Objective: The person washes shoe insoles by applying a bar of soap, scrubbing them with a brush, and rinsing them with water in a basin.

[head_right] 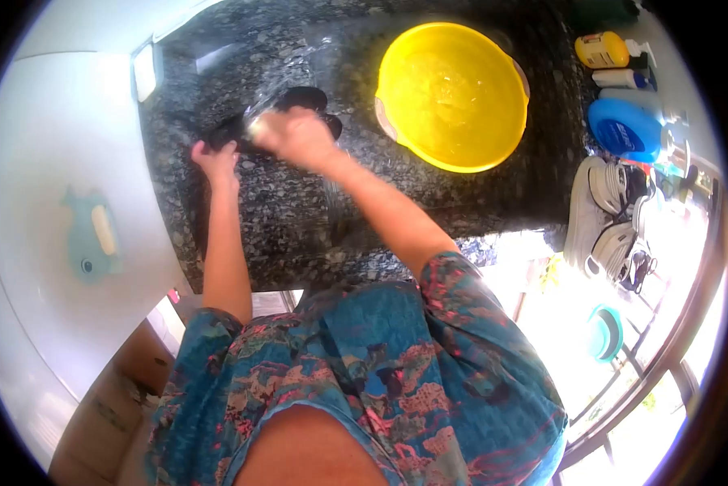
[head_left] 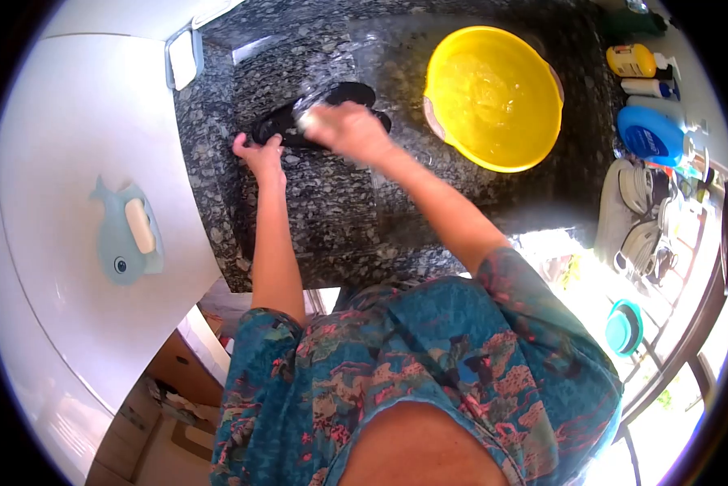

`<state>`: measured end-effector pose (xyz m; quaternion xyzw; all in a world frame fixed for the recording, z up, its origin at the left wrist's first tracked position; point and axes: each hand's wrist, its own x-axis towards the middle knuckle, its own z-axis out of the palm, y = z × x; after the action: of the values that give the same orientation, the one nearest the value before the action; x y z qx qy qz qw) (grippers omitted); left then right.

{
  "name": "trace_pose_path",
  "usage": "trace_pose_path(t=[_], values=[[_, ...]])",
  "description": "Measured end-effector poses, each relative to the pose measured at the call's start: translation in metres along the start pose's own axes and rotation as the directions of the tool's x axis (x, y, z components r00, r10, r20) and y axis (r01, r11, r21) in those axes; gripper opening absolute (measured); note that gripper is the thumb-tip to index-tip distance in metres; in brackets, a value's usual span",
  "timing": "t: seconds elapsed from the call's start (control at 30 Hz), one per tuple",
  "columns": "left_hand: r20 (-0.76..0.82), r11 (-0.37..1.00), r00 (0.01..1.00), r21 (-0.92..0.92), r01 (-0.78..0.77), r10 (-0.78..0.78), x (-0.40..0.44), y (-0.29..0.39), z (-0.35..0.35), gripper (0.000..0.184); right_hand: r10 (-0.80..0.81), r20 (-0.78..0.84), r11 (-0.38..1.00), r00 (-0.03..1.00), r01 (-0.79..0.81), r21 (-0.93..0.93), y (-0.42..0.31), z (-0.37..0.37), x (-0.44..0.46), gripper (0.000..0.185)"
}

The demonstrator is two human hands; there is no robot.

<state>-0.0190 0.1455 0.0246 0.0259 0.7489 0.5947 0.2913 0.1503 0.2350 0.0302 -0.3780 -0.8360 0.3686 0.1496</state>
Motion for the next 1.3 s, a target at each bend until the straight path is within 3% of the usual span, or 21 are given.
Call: trace_pose_path(t=[0.07, 0.1, 0.17, 0.2, 0.27, 0.4, 0.43, 0.5, 0.53, 0.57, 0.6, 0.63, 0.67, 0.77, 0.87, 0.9, 1.0, 1.07, 1.13, 1.2, 1.3], values=[[0.119, 0.983, 0.976, 0.027, 0.18, -0.182, 0.006, -0.018, -0.012, 0.035, -0.121, -0.004, 0.957, 0.993, 0.116, -0.267, -0.022, 0.035, -0.012, 0.054], [0.034, 0.997, 0.996, -0.007, 0.082, -0.082, 0.003, -0.027, -0.012, 0.023, -0.139, -0.004, 0.941, 0.99, 0.13, -0.311, -0.021, 0.038, -0.015, 0.054], [0.002, 0.994, 0.994, 0.015, 0.11, -0.11, 0.007, -0.035, -0.021, 0.022, -0.178, 0.0, 0.904, 0.984, 0.163, -0.395, -0.018, 0.044, -0.018, 0.055], [-0.019, 0.992, 0.992, 0.022, 0.127, -0.127, 0.007, -0.04, -0.026, 0.021, -0.117, 0.043, 0.91, 0.992, 0.124, -0.395, -0.014, 0.031, -0.017, 0.055], [-0.053, 0.978, 0.98, -0.098, 0.185, -0.19, -0.008, -0.042, -0.021, 0.021, -0.094, -0.039, 0.887, 0.995, 0.066, -0.456, 0.013, 0.025, -0.015, 0.052], [-0.08, 0.983, 0.985, -0.118, 0.143, -0.153, -0.015, -0.059, -0.02, 0.024, 0.138, -0.175, 0.799, 0.975, -0.214, -0.563, 0.068, 0.006, 0.011, 0.046], [-0.086, 0.987, 0.986, -0.092, 0.132, -0.14, -0.018, -0.056, -0.02, 0.025, 0.037, -0.188, 0.751, 0.981, -0.151, -0.642, 0.077, -0.008, 0.015, 0.044], [-0.065, 0.988, 0.988, -0.073, 0.134, -0.139, -0.02, -0.053, -0.02, 0.029, 0.042, -0.419, 0.821, 0.907, -0.27, -0.504, 0.07, -0.011, 0.025, 0.04], [-0.038, 0.99, 0.992, -0.069, 0.121, -0.123, -0.02, -0.055, -0.021, 0.03, 0.074, -0.306, 0.878, 0.949, -0.208, -0.431, 0.032, -0.018, 0.027, 0.04], [-0.008, 0.992, 0.994, -0.065, 0.109, -0.11, -0.02, -0.058, -0.022, 0.03, -0.252, -0.207, 0.835, 0.945, 0.104, -0.54, -0.004, -0.015, 0.023, 0.041], [0.021, 0.993, 0.995, -0.062, 0.096, -0.095, -0.021, -0.061, -0.022, 0.031, -0.395, -0.214, 0.861, 0.894, 0.279, -0.424, 0.014, 0.034, 0.025, 0.044], [0.015, 0.989, 0.992, -0.084, 0.126, -0.125, -0.024, -0.06, -0.023, 0.031, -0.26, 0.024, 0.878, 0.965, 0.247, -0.41, -0.013, 0.04, 0.015, 0.048], [0.008, 0.983, 0.988, -0.105, 0.151, -0.151, -0.028, -0.057, -0.027, 0.032, -0.167, 0.18, 0.849, 0.969, 0.234, -0.473, -0.024, 0.043, 0.012, 0.051], [-0.016, 0.966, 0.981, -0.176, 0.189, -0.195, -0.041, -0.05, -0.024, 0.033, 0.071, 0.109, 0.802, 0.991, 0.009, -0.598, 0.009, 0.035, 0.048, 0.052], [-0.022, 0.96, 0.975, -0.182, 0.214, -0.221, -0.04, -0.044, -0.015, 0.033, 0.14, -0.049, 0.851, 0.989, -0.146, -0.505, 0.037, 0.013, 0.074, 0.048], [-0.023, 0.963, 0.976, -0.168, 0.21, -0.217, -0.037, -0.046, -0.016, 0.033, 0.198, -0.024, 0.845, 0.98, -0.183, -0.502, 0.03, 0.009, 0.078, 0.047], [-0.015, 0.966, 0.976, -0.147, 0.211, -0.216, -0.038, -0.049, -0.019, 0.031, -0.135, 0.264, 0.788, 0.955, 0.265, -0.556, -0.021, 0.011, 0.052, 0.047], [0.003, 0.964, 0.974, -0.144, 0.224, -0.226, -0.042, -0.05, -0.026, 0.03, -0.202, 0.341, 0.822, 0.918, 0.348, -0.45, -0.038, 0.036, 0.028, 0.048], [0.021, 0.959, 0.97, -0.145, 0.243, -0.243, -0.05, -0.05, -0.04, 0.03, -0.014, 0.225, 0.846, 0.974, 0.131, -0.517, -0.004, 0.028, 0.05, 0.046], [0.01, 0.951, 0.969, -0.19, 0.244, -0.246, -0.058, -0.051, -0.033, 0.031, -0.008, 0.001, 0.821, 1.0, 0.007, -0.571, 0.028, 0.017, 0.076, 0.046], [-0.021, 0.957, 0.971, -0.18, 0.23, -0.237, -0.059, -0.056, -0.028, 0.034, 0.06, -0.016, 0.876, 0.998, -0.06, -0.478, 0.029, 0.019, 0.082, 0.042]])
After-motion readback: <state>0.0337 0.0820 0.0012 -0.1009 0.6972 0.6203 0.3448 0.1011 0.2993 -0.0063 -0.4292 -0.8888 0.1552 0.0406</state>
